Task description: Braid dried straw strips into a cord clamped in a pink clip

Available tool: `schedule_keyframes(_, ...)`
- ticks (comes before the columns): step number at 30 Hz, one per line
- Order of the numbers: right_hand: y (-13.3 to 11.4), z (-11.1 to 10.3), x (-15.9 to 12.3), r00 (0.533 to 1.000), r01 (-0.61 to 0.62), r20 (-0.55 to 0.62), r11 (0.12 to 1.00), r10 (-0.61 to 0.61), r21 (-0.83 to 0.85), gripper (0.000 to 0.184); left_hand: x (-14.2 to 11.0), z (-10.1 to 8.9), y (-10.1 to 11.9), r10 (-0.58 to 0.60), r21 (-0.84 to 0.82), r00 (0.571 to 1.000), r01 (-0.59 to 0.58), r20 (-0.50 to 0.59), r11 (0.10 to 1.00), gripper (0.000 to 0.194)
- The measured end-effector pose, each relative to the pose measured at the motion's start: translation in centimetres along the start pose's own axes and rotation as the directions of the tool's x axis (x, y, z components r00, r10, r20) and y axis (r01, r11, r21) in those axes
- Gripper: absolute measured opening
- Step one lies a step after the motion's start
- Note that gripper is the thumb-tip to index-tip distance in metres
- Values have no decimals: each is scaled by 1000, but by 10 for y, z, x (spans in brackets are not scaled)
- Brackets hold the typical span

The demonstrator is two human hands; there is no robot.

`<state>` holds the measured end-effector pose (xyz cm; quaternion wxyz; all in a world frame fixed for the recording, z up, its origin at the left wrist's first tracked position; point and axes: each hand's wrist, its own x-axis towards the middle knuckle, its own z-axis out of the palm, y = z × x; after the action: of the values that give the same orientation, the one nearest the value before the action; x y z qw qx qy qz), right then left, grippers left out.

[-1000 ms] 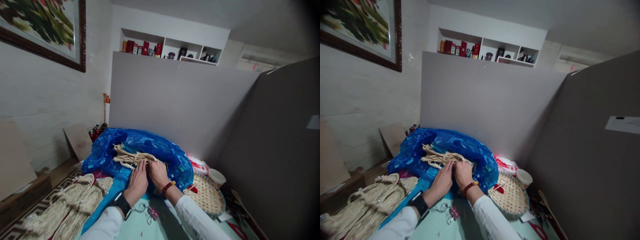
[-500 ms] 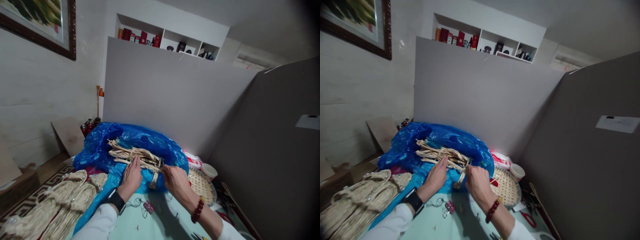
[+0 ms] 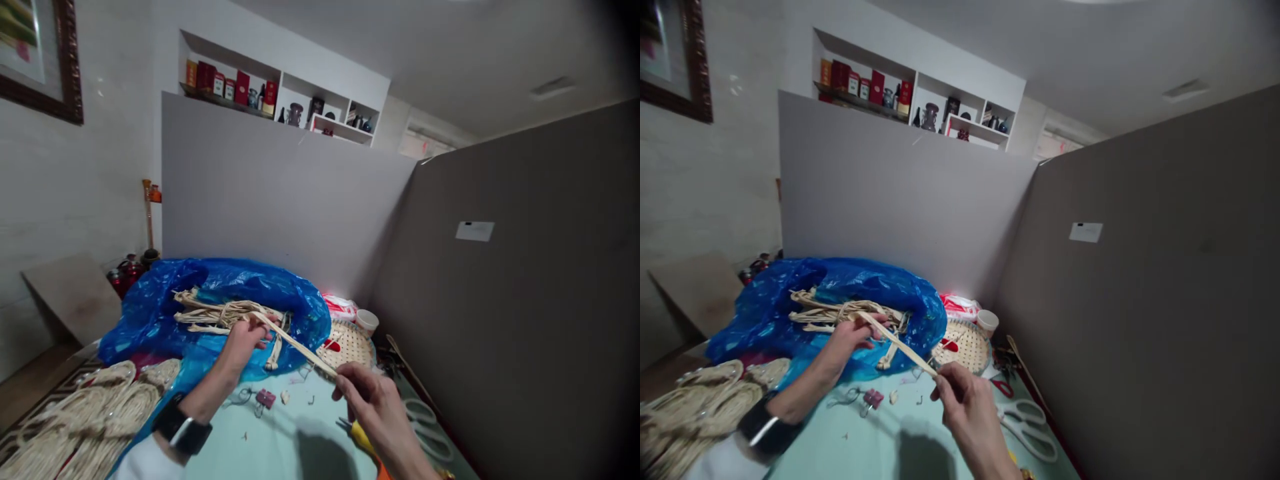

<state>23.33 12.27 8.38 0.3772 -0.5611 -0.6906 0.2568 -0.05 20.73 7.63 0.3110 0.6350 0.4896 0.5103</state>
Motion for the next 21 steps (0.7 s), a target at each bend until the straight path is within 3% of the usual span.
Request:
schedule_keyframes(2, -3, 10, -15, 1000, 3, 12, 1000, -3, 18, 35, -17, -8, 27, -28, -164, 990, 51, 136, 985, 33)
schedule_keyframes(5, -9, 22, -37, 999, 4, 46, 1000, -6, 28, 33, -45, -22, 52, -65, -349, 981, 126, 181, 929, 38)
schedule_keyframes(9, -17, 31, -64, 988, -78, 137, 994, 67, 76, 29, -77, -40, 64, -180, -672, 964, 266, 196, 692, 26)
schedule_keyframes(11, -21, 32, -73, 978, -120, 186, 987, 99, 104, 27, -90, -47, 68, -192, -725, 957, 289, 216, 625, 22)
schedule_keyframes(16, -31, 28, -84, 953, -158, 284, 975, 109, 157, 17, -113, -49, 82, -211, -728, 961, 273, 179, 629, 22)
schedule_keyframes(21, -39, 20, -86, 850, -195, 523, 960, 63, 201, 4, -122, -38, 88, -226, -668, 970, 226, 89, 708, 21)
